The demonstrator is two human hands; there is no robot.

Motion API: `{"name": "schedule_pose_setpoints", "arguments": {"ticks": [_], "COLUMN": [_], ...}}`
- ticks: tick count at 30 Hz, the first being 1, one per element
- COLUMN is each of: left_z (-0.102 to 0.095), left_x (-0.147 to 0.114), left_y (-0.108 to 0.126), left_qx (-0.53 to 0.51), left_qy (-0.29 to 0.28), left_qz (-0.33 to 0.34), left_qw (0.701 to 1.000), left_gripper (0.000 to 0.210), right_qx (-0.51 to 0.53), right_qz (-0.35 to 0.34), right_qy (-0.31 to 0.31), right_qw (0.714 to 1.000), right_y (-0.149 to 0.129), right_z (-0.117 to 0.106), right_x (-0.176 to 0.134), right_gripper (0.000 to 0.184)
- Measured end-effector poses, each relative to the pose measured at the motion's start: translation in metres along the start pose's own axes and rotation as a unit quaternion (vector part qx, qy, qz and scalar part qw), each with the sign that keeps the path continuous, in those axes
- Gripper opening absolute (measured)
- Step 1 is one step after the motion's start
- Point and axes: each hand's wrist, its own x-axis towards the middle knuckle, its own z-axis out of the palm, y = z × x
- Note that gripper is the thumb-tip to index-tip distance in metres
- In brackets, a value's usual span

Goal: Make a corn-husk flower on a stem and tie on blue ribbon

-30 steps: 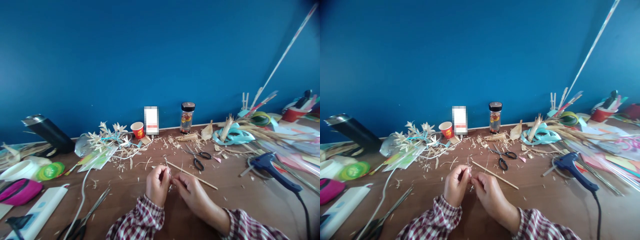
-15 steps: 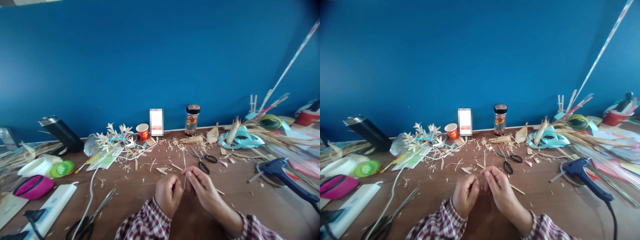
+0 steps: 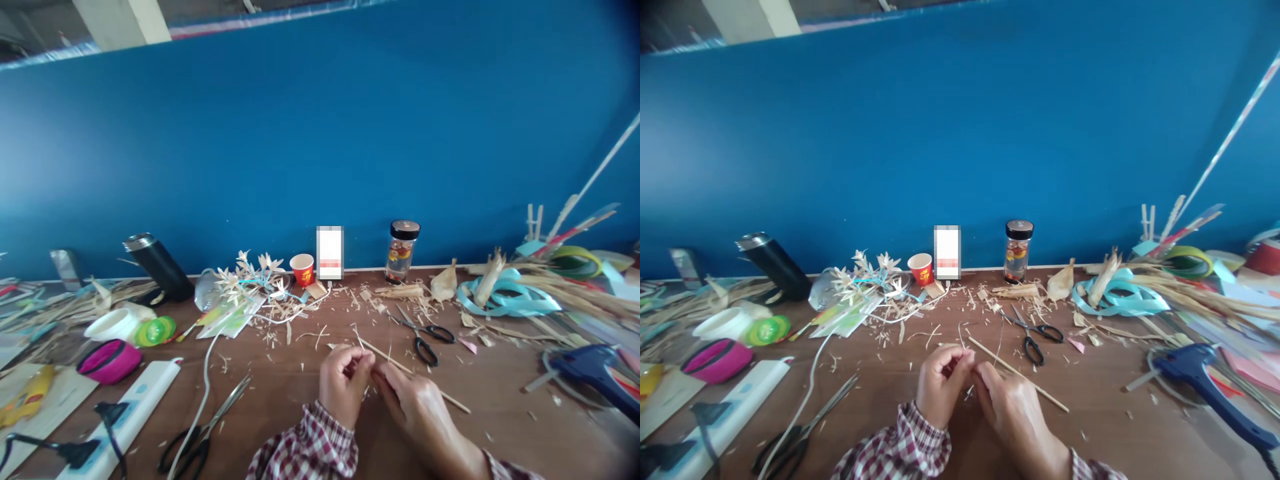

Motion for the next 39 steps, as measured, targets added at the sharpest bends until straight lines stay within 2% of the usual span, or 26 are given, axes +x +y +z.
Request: {"name": "schedule_pose_setpoints", "arguments": {"ticks": [1,3,6,8,10,15,25,32,36,39], "left_z": [0.0,0.0,-0.001,-0.002,-0.002,-0.002,0.0,-0.005,-0.017,-0.026], "left_x": [0.001,0.004,0.009,0.011,0.011,0.01,0.012,0.008,-0.004,-0.016], "left_y": [-0.001,-0.003,-0.006,-0.006,-0.004,0.004,-0.007,0.0,0.01,0.01], "left_qx": [-0.018,-0.097,-0.217,-0.246,-0.259,-0.25,-0.284,-0.31,-0.251,-0.199], "left_qy": [0.007,0.006,0.02,0.048,0.072,0.102,0.147,0.167,0.15,0.124], "left_qz": [-0.016,-0.091,-0.212,-0.242,-0.24,-0.197,-0.238,-0.226,-0.252,-0.258], "left_qw": [1.0,0.991,0.953,0.937,0.933,0.943,0.917,0.908,0.922,0.937], "left_gripper": [0.02,0.023,0.027,0.027,0.027,0.026,0.026,0.027,0.033,0.033], "right_qx": [-0.019,-0.03,-0.012,0.005,0.015,0.037,0.045,-0.029,-0.089,-0.076], "right_qz": [-0.009,-0.007,0.019,0.035,0.047,0.071,0.068,0.059,0.04,0.028], "right_qy": [0.002,-0.002,-0.022,-0.032,-0.035,-0.041,-0.041,-0.045,-0.075,-0.088], "right_qw": [1.0,1.0,0.999,0.999,0.998,0.996,0.996,0.997,0.992,0.993], "right_y": [0.0,0.001,0.0,-0.002,-0.004,-0.008,-0.009,-0.02,-0.026,-0.032], "right_z": [0.001,0.001,0.0,-0.002,-0.003,-0.002,0.008,0.011,0.011,0.008], "right_x": [0.0,0.0,0.001,0.002,0.003,0.001,-0.003,-0.004,-0.01,-0.012], "right_gripper": [0.03,0.032,0.033,0.032,0.03,0.027,0.026,0.027,0.024,0.019]}}
